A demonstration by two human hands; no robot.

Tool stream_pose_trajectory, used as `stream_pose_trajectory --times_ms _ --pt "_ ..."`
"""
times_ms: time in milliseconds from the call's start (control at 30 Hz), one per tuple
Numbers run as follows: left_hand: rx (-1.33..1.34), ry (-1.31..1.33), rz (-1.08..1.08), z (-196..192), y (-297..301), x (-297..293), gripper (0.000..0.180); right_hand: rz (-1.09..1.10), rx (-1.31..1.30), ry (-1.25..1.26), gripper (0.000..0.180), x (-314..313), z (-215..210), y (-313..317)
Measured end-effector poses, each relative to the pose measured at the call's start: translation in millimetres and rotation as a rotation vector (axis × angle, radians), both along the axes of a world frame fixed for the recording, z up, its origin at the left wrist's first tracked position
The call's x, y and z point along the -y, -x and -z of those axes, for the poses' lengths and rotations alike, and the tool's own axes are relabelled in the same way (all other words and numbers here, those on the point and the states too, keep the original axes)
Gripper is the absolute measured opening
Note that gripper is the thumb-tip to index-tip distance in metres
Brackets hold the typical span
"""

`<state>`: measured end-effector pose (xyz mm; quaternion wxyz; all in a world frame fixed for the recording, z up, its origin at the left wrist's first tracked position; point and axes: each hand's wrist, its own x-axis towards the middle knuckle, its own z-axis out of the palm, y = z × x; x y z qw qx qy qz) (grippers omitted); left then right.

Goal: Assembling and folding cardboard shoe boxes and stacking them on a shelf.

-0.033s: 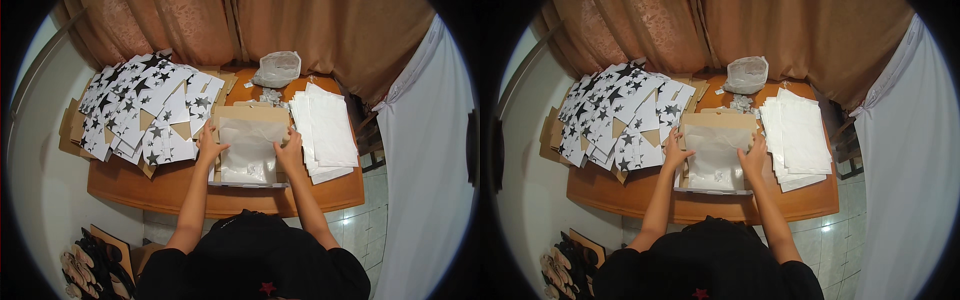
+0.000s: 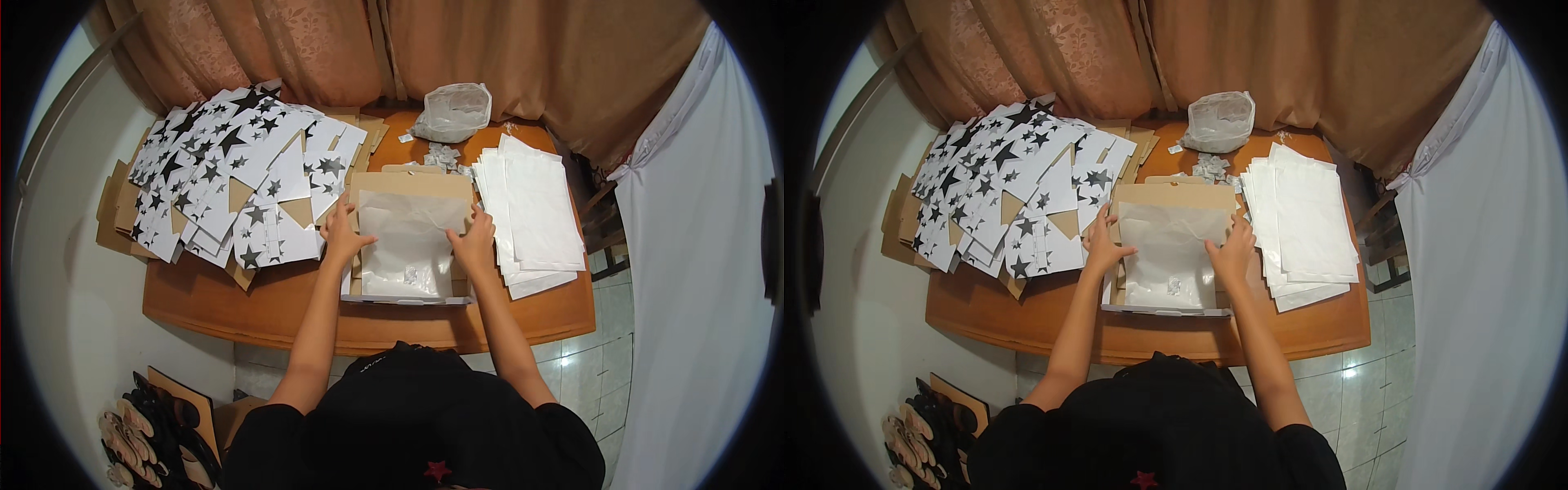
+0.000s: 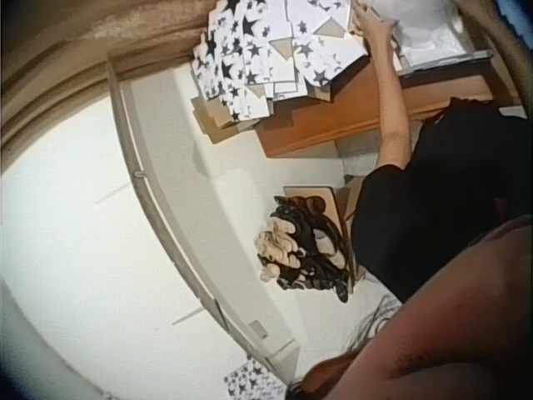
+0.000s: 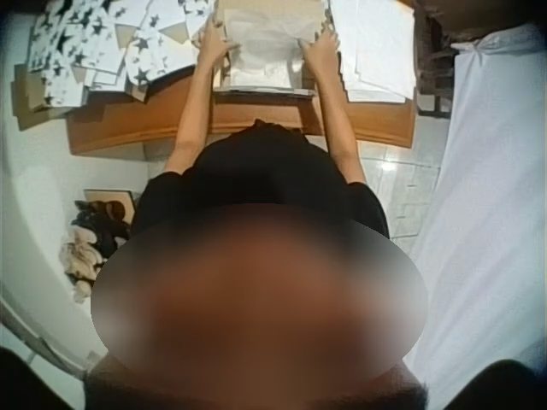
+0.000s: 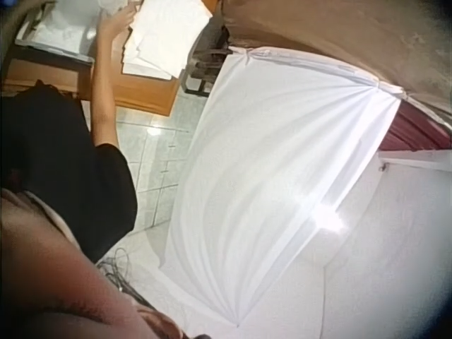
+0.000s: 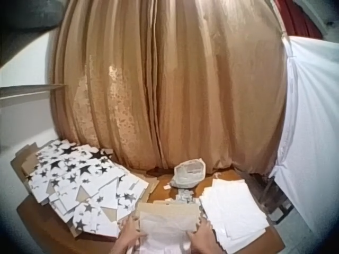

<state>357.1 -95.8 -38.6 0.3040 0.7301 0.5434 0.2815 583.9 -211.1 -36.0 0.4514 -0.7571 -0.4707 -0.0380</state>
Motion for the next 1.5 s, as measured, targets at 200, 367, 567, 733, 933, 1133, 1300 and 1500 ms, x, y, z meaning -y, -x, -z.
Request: stream_pose_trajectory --times_ms 200,367,567,733,933,1133,1300,1500 --pt "-0.342 -0.242 0.031 15.2 -6.5 0.0 0.104 0.003 -0.085 0.549 0.031 -17.6 0.2 -17.1" --pt "-0.261 -0.364 0.059 28.2 -9.3 -0.8 0.078 -0.099 -0.297 0.482 0.025 -8.7 11.3 -28.7" --pt "0.169 -0.166 0.177 27.9 -2.1 -15.9 0.036 -0.155 -0.122 0.139 0.017 0.2 27.9 -37.2" --pt "0.193 -0.364 0.305 30.6 14.3 -18.4 0.013 -0.264 0.181 -0.035 0.016 12.8 21.9 -35.8" --pt "0.053 -0.548 0.376 31.0 24.7 -5.7 0.014 -0.321 0.371 -0.072 0.018 26.2 22.3 -30.4" --pt "0.021 -0.602 0.56 5.2 33.5 14.7 0.022 -0.424 0.465 -0.068 0.018 39.1 16.9 -20.3" --pt "-0.051 -0.705 0.728 14.3 43.3 17.4 0.025 -0.529 0.427 0.08 0.017 50.6 11.1 -20.1" --pt "-0.045 -0.567 0.925 37.7 52.8 16.8 0.02 -0.63 0.307 0.424 0.01 62.5 -12.4 -15.1"
